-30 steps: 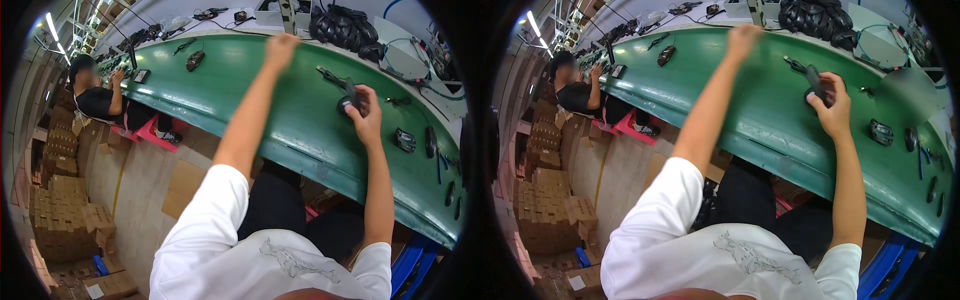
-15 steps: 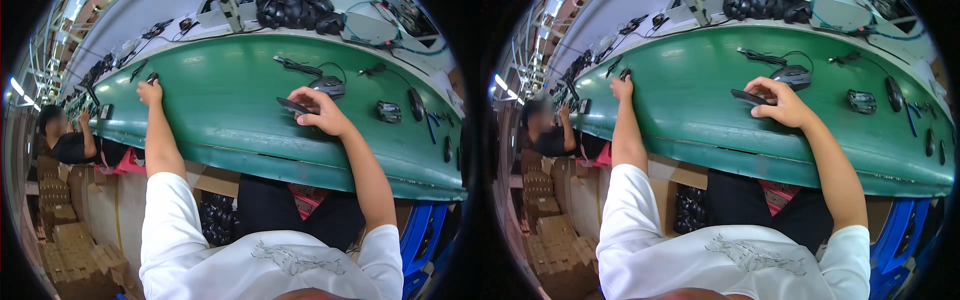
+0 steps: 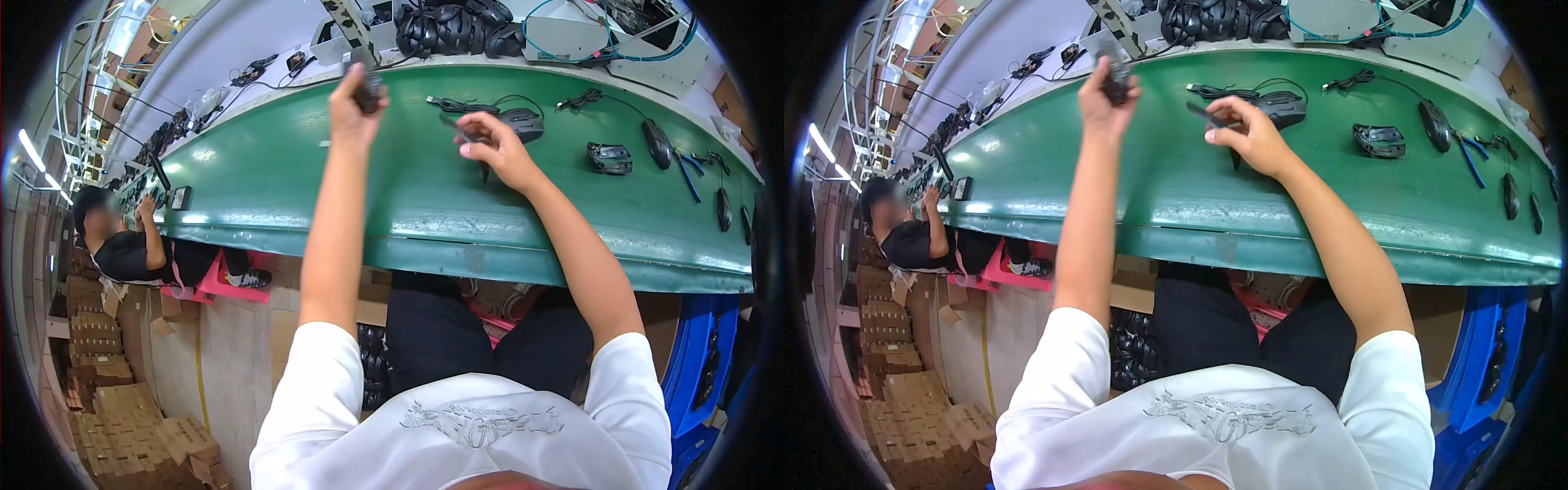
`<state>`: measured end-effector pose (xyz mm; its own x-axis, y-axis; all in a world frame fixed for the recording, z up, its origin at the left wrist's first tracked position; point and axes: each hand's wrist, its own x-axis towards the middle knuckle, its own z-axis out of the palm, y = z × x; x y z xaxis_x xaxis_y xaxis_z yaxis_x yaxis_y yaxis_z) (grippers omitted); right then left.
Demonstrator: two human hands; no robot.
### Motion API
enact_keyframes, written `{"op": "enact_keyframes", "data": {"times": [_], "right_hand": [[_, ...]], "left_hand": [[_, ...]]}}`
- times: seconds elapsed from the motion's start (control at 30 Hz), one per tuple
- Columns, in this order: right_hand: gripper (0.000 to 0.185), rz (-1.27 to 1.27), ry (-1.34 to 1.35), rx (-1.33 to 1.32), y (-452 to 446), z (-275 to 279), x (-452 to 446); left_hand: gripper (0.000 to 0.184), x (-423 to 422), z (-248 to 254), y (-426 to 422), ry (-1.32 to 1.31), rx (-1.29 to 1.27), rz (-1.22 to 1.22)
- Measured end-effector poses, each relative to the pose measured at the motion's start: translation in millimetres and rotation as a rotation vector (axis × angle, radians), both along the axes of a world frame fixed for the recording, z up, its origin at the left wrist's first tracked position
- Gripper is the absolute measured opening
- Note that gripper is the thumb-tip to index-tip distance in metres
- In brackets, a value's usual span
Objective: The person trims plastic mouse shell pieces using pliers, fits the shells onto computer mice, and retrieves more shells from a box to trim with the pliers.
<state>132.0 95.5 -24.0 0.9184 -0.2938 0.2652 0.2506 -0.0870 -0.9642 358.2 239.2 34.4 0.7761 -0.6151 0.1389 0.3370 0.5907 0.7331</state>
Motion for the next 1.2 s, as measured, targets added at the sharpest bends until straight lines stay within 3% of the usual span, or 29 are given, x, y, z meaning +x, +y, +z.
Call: {"op": "enact_keyframes", "data": {"times": [0.13, 0.33, 0.47, 0.67, 0.8, 1.2], "right_hand": [[0.036, -0.103, -0.171, 0.247, -4.3, 8.3, -1.1], [0.040, -0.418, -0.227, 0.147, 0.8, 10.0, -1.7], [0.043, -0.617, -0.165, -0.295, -2.3, 22.3, -5.5], [0.043, -0.698, -0.300, -0.512, -3.0, 13.6, 1.1], [0.043, -0.683, -0.344, -0.678, 0.5, 16.1, 1.5], [0.042, -0.647, -0.259, -0.766, 1.7, 10.5, 7.1]], "left_hand": [[0.033, -51.2, -16.2, -57.0, 0.034, -0.058, -0.250], [0.029, -82.9, -51.0, -77.2, 0.060, 0.125, -0.231], [0.041, -89.9, -52.5, -75.9, -0.211, 0.252, -0.144], [0.043, -107.4, -49.8, -80.2, -0.168, 0.124, -0.212], [0.053, -117.3, -48.2, -78.3, -0.200, 0.085, -0.235], [0.051, -118.5, -54.8, -77.3, -0.139, 0.068, -0.258]]}}
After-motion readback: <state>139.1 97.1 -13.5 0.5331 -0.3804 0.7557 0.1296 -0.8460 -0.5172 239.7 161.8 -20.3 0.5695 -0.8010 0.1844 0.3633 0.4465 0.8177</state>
